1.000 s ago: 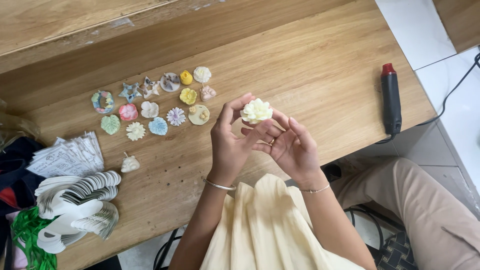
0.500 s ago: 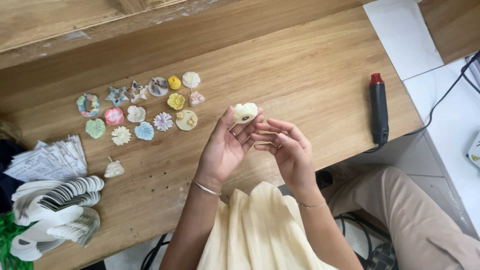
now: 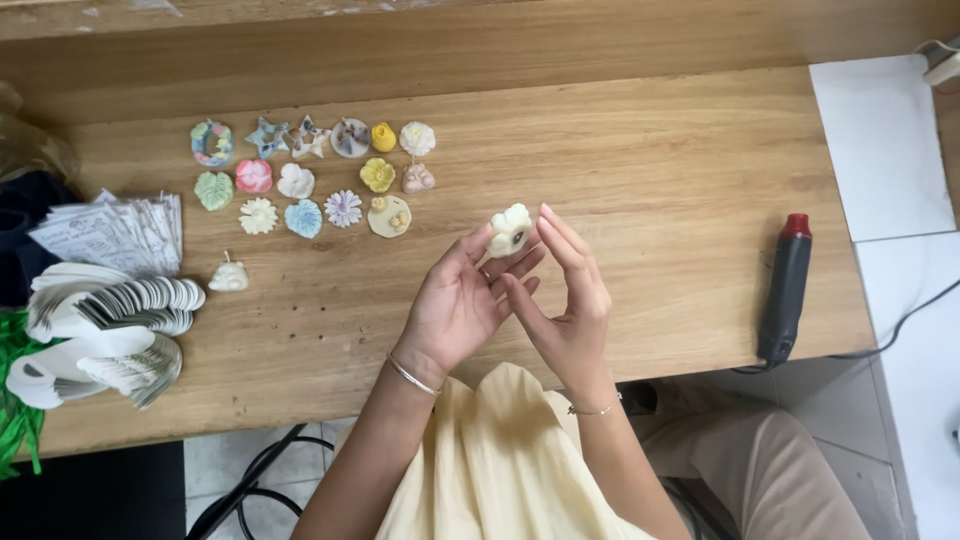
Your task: Inspecting a small wax flower sculpture and placing it on a display shelf with others.
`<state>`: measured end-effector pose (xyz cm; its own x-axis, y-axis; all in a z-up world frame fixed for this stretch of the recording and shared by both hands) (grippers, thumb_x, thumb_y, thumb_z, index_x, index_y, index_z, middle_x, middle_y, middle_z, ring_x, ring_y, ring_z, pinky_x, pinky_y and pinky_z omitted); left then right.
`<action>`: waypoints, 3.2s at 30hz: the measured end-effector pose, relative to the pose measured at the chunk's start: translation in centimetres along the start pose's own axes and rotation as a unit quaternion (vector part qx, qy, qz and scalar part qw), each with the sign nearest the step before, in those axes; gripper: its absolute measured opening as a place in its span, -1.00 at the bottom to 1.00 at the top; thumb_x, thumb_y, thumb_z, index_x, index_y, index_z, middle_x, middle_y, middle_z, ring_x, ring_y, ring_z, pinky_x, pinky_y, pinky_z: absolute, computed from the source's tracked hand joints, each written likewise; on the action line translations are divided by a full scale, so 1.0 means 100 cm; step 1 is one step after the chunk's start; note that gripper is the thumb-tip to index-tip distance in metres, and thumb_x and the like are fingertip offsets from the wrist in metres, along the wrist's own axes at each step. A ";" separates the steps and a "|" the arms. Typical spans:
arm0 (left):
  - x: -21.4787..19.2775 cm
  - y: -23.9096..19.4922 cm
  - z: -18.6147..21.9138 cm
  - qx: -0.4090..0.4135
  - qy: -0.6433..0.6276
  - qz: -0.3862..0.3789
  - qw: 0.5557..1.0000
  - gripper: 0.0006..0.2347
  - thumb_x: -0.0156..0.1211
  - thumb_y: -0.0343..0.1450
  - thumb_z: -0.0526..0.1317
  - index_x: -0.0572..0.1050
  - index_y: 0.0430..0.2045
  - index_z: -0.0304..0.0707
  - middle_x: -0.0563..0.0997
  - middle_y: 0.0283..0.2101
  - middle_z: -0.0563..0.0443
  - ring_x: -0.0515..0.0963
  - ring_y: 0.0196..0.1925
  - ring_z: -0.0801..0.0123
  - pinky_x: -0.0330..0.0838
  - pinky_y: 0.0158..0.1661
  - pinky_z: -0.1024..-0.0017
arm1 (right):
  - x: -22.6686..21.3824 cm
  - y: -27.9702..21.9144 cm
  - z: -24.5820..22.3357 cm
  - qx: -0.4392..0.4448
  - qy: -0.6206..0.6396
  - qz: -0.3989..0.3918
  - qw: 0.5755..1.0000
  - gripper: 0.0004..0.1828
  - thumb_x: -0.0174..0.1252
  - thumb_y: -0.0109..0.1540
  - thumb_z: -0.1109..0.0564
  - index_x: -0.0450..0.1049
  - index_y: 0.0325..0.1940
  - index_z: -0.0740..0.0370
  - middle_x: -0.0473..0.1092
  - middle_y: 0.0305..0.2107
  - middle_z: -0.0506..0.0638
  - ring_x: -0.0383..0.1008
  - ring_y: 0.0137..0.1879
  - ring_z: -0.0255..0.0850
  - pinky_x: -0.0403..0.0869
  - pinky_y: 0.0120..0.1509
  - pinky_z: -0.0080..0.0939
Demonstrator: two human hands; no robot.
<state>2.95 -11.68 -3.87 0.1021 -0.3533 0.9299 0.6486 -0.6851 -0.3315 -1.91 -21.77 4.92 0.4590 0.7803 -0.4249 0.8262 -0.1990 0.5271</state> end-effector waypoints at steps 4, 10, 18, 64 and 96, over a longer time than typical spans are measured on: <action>-0.005 -0.006 -0.005 0.017 0.020 0.017 1.000 -0.60 0.06 0.55 -0.12 0.36 0.27 -0.31 0.55 0.17 -0.15 0.54 0.25 0.22 0.44 0.24 0.23 | 0.003 0.006 0.011 -0.011 0.041 -0.036 0.998 -0.26 0.43 0.15 0.31 0.32 0.39 0.25 0.30 0.35 0.16 0.41 0.42 0.00 0.47 0.44 -0.10; -0.005 -0.026 -0.012 0.065 0.132 0.070 0.987 -0.48 0.09 0.49 -0.09 0.19 0.41 0.10 0.54 0.18 -0.05 0.55 0.19 0.29 0.47 0.12 0.32 | 0.011 -0.007 0.034 0.016 0.114 -0.133 0.984 -0.25 0.43 0.14 0.34 0.36 0.40 0.23 0.38 0.28 0.11 0.50 0.30 -0.13 0.53 0.33 -0.20; -0.011 -0.032 -0.022 0.065 0.177 0.033 0.981 -0.32 -0.23 0.51 0.24 -0.26 0.53 0.20 0.55 0.05 -0.18 0.62 0.04 0.31 0.50 0.07 0.20 | 0.028 -0.022 0.070 0.142 0.328 -0.187 0.915 -0.32 0.31 0.20 0.44 0.33 0.41 0.32 0.36 0.16 0.09 0.46 0.25 -0.19 0.52 0.27 -0.23; -0.019 -0.491 -0.065 0.698 0.389 0.486 0.355 -0.51 0.52 0.27 -0.35 0.50 0.11 -0.23 0.57 0.27 -0.06 0.58 0.30 0.26 0.46 0.28 0.36 | 0.198 -0.227 -0.226 0.439 0.574 -0.654 0.221 -0.38 -0.29 0.56 -0.11 0.22 0.46 0.48 0.37 0.25 0.31 0.46 0.26 0.04 0.32 0.51 0.12; -0.026 -0.576 -0.298 0.538 -0.063 0.831 -0.127 -0.39 0.45 0.31 -0.27 0.33 0.28 -0.28 0.64 0.07 -0.10 0.68 0.08 0.27 0.57 0.10 0.35 | 0.125 -0.492 -0.384 0.348 0.138 -0.915 -0.150 -0.31 -0.14 0.40 -0.08 0.09 0.46 0.50 0.22 0.33 0.31 0.19 0.48 0.13 0.12 0.57 0.20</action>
<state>-57.11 9.71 8.11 0.4408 0.8883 -0.1291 -0.7906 0.4523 0.4127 -49.37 20.51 1.93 -0.2157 -0.2775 0.9362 -0.9562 0.2544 -0.1449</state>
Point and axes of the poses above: each hand's wrist, its own y-axis towards the middle knuckle, its own x-axis out of the palm, z = x × y, the point moved 7 cm from there along y, towards the middle knuckle
